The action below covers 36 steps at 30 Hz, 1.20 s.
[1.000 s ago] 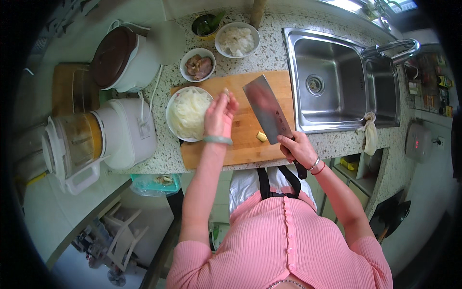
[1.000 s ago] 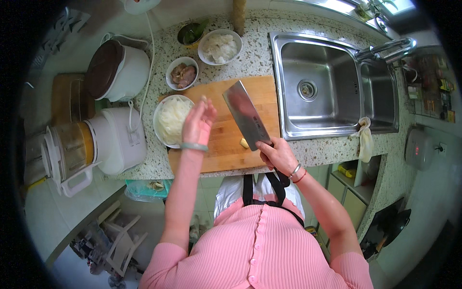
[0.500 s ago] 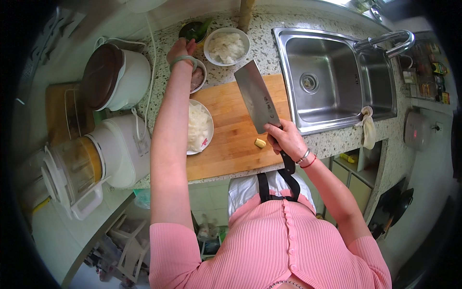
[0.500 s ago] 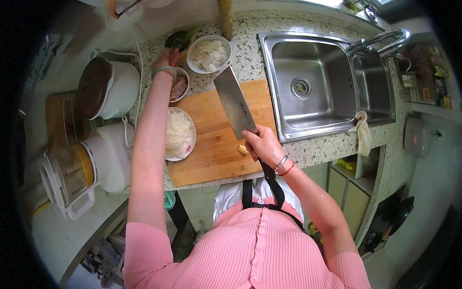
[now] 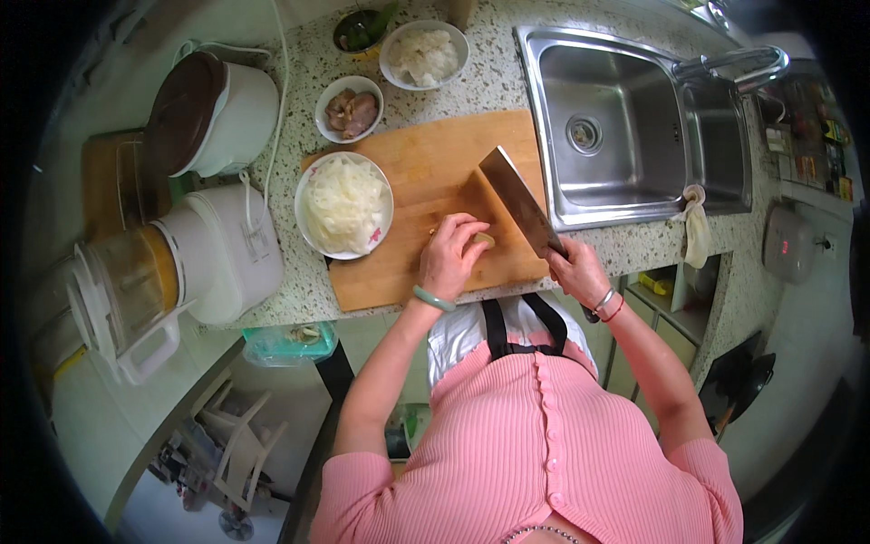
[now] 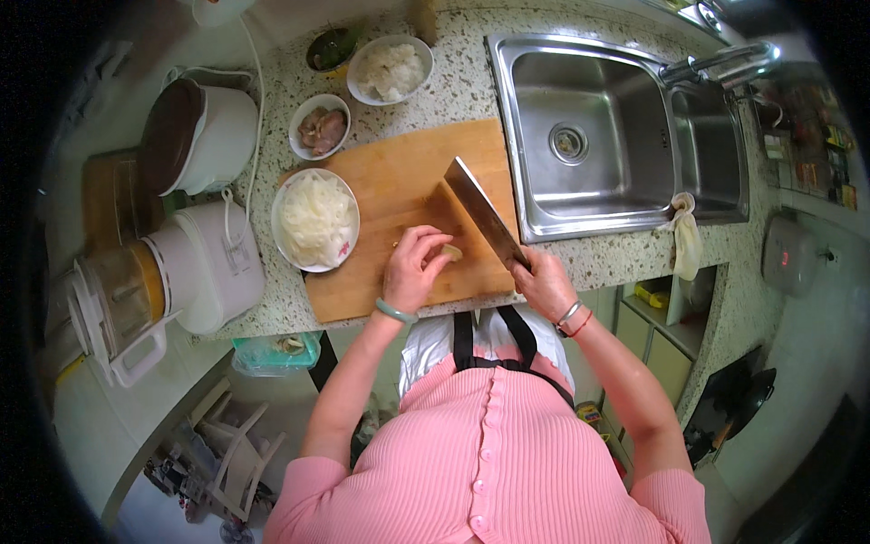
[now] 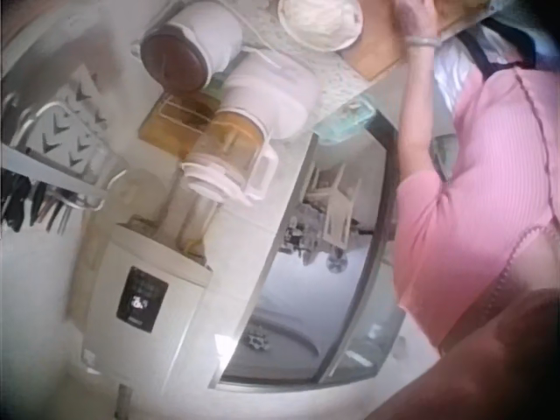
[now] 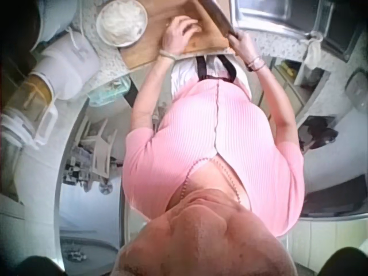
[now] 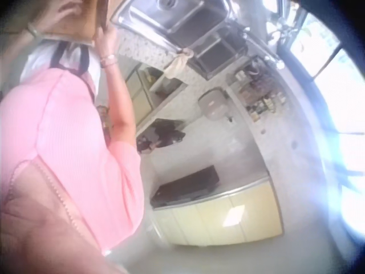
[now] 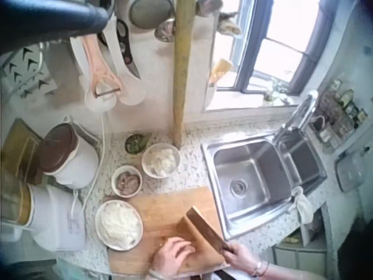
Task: The person slices a lotus root into thin rounds on a wooden cutting board using a cleaver, then transfers the slices into a white bowl. The person then slices a piece of ginger into thin strips on the same board.
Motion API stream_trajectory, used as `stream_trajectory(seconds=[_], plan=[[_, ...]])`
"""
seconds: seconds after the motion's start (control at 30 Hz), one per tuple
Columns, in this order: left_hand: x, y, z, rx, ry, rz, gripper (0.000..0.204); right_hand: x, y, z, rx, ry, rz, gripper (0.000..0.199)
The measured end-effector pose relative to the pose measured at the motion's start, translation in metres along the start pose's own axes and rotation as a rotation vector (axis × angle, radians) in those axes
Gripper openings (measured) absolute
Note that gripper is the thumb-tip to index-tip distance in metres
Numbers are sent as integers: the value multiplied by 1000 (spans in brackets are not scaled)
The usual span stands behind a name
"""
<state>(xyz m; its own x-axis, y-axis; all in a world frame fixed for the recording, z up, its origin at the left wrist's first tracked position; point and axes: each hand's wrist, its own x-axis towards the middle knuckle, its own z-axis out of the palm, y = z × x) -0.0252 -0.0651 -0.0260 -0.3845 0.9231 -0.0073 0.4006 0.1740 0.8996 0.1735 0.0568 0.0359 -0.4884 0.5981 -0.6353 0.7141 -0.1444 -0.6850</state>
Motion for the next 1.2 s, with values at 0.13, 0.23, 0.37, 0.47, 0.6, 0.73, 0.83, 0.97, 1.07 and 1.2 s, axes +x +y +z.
stream_trajectory(seconds=[0.13,0.23,0.37,0.47,0.6,0.73,0.83,0.97,1.07,1.2], plan=[[-24,-6,17,133,106,-7,27,-9,40,0,-167,30,-194,22],[-32,-7,26,230,160,16,29,-20,37,0,-253,20,-206,16],[-38,-5,41,227,258,14,25,-28,47,4,-370,62,-286,16],[-39,-14,51,251,298,19,21,-34,49,4,-422,59,-310,22],[-38,-14,60,316,359,29,16,-41,53,8,-487,71,-349,25],[-39,-18,66,337,390,66,13,-41,56,8,-500,55,-326,25],[-39,-17,65,324,426,114,13,-41,60,8,-523,87,-361,24],[-36,-18,69,247,482,60,14,-51,49,7,-560,132,-389,21],[-34,-18,72,206,532,62,15,-59,45,9,-610,128,-350,20],[-35,-23,73,209,532,52,15,-65,39,12,-640,95,-306,18]])
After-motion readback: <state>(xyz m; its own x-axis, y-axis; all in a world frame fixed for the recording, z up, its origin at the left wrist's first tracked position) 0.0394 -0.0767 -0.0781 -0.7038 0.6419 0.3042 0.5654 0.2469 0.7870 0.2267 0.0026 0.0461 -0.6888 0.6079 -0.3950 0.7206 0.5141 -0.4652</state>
